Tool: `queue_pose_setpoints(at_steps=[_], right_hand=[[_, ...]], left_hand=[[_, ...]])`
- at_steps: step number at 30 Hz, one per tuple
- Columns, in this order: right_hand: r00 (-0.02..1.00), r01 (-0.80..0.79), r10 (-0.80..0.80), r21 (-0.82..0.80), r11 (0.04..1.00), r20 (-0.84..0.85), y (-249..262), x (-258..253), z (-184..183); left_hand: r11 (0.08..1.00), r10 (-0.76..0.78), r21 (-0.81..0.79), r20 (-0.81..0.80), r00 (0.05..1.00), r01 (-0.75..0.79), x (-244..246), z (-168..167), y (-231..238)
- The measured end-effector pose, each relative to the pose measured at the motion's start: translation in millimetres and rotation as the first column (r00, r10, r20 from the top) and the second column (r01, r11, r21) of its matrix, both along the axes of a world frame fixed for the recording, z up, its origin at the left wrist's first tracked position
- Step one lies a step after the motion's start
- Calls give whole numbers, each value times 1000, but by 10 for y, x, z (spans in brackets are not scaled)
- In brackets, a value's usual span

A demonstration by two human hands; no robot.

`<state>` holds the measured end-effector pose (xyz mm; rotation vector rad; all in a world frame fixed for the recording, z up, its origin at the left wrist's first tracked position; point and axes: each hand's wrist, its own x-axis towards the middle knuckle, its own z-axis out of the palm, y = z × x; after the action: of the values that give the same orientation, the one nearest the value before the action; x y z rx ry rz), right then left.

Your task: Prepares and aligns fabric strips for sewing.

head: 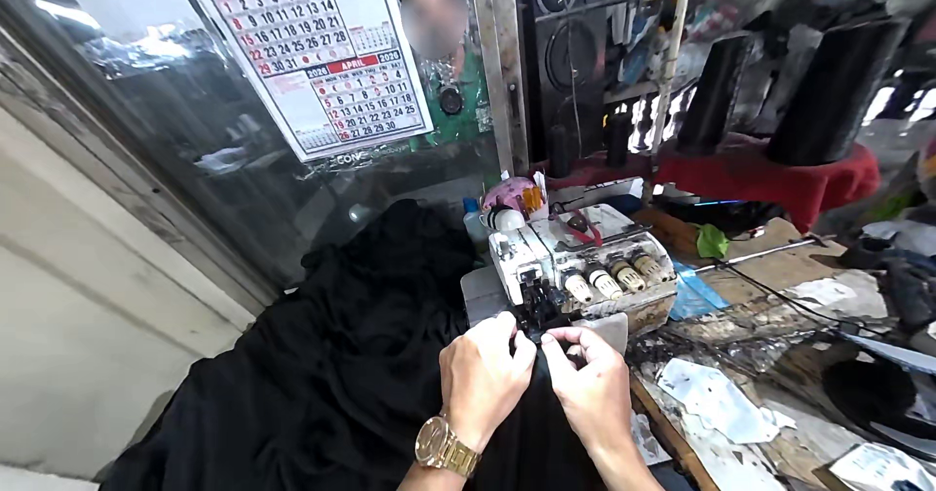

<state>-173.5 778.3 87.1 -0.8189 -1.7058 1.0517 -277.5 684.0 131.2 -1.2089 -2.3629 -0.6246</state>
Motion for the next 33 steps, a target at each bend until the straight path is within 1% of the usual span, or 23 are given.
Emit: queue_pose_setpoints(at_steps=[6, 10, 12, 14, 17, 19, 21, 22, 25, 28, 30, 33], right_hand=[[999, 28, -28, 2, 1000, -24, -12, -43, -1], [998, -4, 2, -23, 1000, -55, -19, -33, -35], [993, -78, 70, -78, 994, -95, -44, 30, -43], [980, -181, 169, -109, 977, -106, -59, 139, -40], [952, -301, 287, -166, 939, -106, -75, 329, -61], [922, -380, 352, -202, 903, -160, -71, 423, -78], [900, -416, 377, -170, 894, -218, -64, 474, -80], [892, -426, 392, -130, 895, -224, -52, 494, -79], [885, -434, 426, 1, 901, -187, -5, 514, -83], [898, -421, 423, 48, 906, -122, 3, 521, -76], [908, -406, 414, 110, 907, -61, 24, 519, -98], [922, -386, 361, 259, 885, 140, 74, 537, -124]], left_hand=[[1000, 9, -6, 25, 1000, -9, -18, 66, 32], [997, 31, -73, 51, 998, -27, 4, 149, 30], [994, 17, -111, 9, 1000, -16, -3, 183, -26], [990, -13, -141, -92, 996, 0, -4, 230, -127], [993, -110, -72, -173, 979, 98, 123, 228, -280], [987, -160, -20, -140, 977, 159, 244, 128, -291], [982, -189, -10, -101, 977, 189, 264, 13, -270], [981, -195, -9, -94, 976, 195, 244, -14, -266], [979, -204, -39, -93, 975, 201, 196, -5, -267], [978, -206, -59, -99, 974, 201, 197, 12, -264], [979, -202, -55, -100, 974, 197, 216, 16, -278], [980, -197, -53, -118, 973, 192, 232, -11, -278]])
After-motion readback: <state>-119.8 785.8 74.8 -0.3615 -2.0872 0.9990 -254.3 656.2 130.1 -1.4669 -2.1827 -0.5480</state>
